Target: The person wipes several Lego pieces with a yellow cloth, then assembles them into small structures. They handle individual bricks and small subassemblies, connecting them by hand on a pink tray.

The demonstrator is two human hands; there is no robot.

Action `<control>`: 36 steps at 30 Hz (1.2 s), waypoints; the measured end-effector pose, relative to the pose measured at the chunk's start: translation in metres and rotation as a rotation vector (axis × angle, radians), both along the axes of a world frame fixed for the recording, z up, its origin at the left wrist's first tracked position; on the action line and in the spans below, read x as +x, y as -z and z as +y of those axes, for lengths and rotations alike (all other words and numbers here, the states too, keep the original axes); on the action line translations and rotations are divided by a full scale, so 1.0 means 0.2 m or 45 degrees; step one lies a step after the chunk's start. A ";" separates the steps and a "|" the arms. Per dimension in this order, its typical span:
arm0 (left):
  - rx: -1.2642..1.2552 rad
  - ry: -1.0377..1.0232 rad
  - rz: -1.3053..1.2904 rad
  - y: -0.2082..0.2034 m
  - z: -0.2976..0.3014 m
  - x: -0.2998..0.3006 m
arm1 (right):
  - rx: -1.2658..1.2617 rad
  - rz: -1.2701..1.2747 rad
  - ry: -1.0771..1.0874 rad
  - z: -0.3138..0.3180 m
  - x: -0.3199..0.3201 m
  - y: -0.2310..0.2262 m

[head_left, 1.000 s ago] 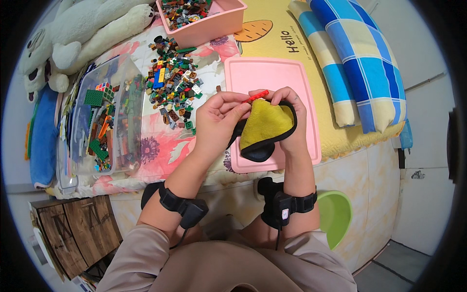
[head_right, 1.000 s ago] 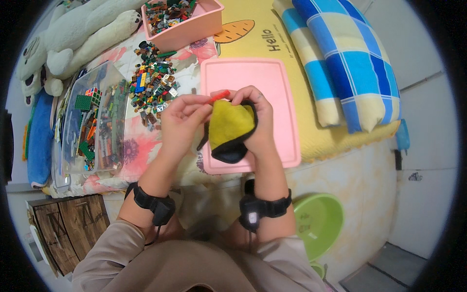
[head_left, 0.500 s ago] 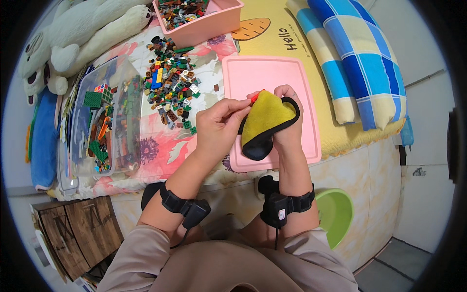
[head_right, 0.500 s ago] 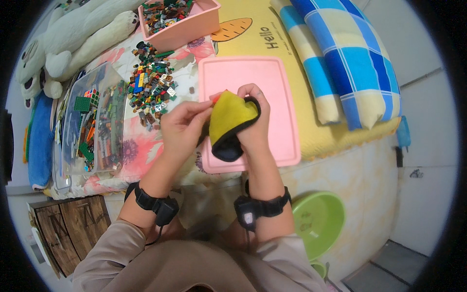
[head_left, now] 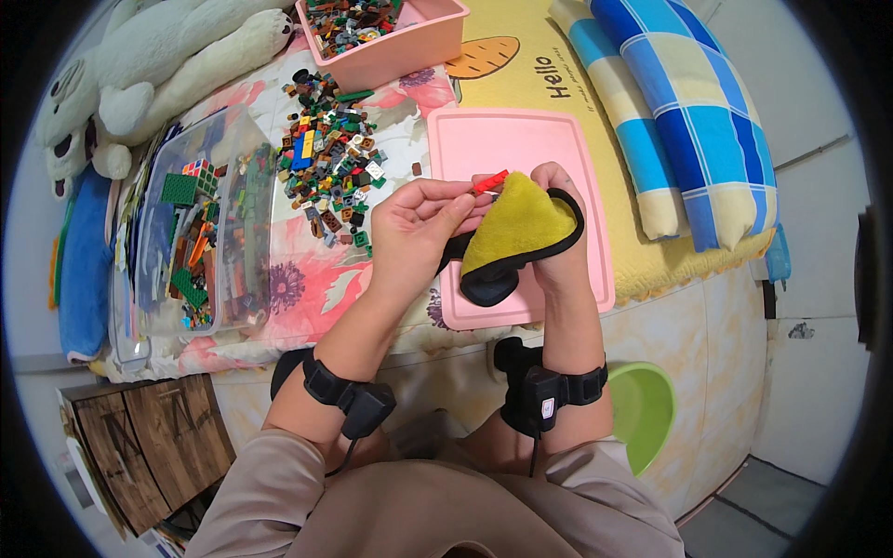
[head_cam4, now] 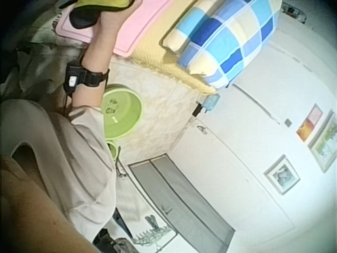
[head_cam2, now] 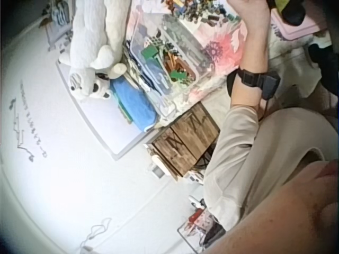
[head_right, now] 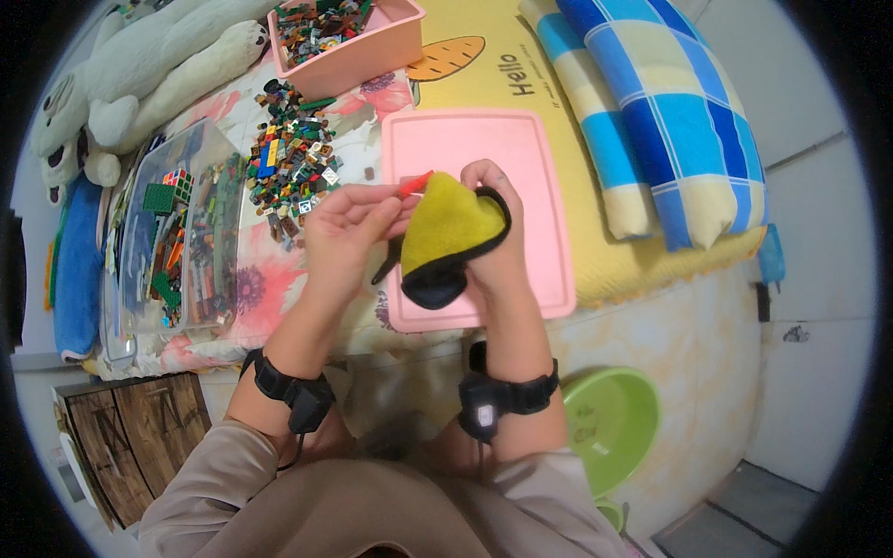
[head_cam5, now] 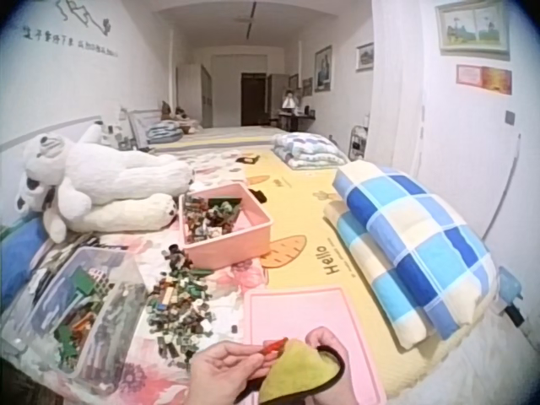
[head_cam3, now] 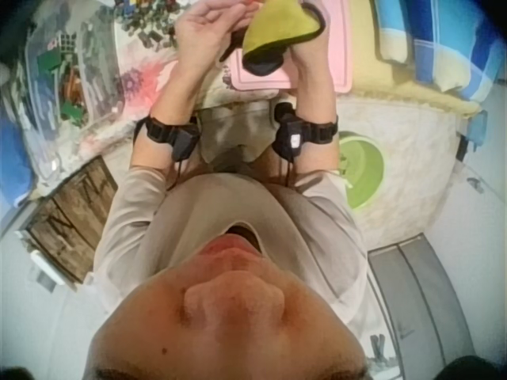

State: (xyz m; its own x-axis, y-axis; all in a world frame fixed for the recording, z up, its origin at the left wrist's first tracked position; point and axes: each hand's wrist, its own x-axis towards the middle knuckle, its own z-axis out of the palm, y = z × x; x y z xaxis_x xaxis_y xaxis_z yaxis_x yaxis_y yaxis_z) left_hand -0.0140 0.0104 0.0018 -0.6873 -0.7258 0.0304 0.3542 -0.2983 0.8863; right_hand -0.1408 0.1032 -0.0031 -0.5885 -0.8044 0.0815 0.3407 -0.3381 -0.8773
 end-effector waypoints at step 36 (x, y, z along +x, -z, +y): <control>-0.055 0.067 -0.052 0.02 -0.01 0.00 | -0.021 -0.036 0.186 0.01 -0.01 -0.04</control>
State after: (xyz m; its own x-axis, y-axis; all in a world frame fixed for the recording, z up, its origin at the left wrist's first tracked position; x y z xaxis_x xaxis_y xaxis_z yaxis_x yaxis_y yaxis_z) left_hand -0.0137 0.0078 -0.0012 -0.7259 -0.6871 0.0322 0.3020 -0.2764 0.9123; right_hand -0.1423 0.1050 0.0052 -0.7012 -0.7089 0.0756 0.3115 -0.4000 -0.8620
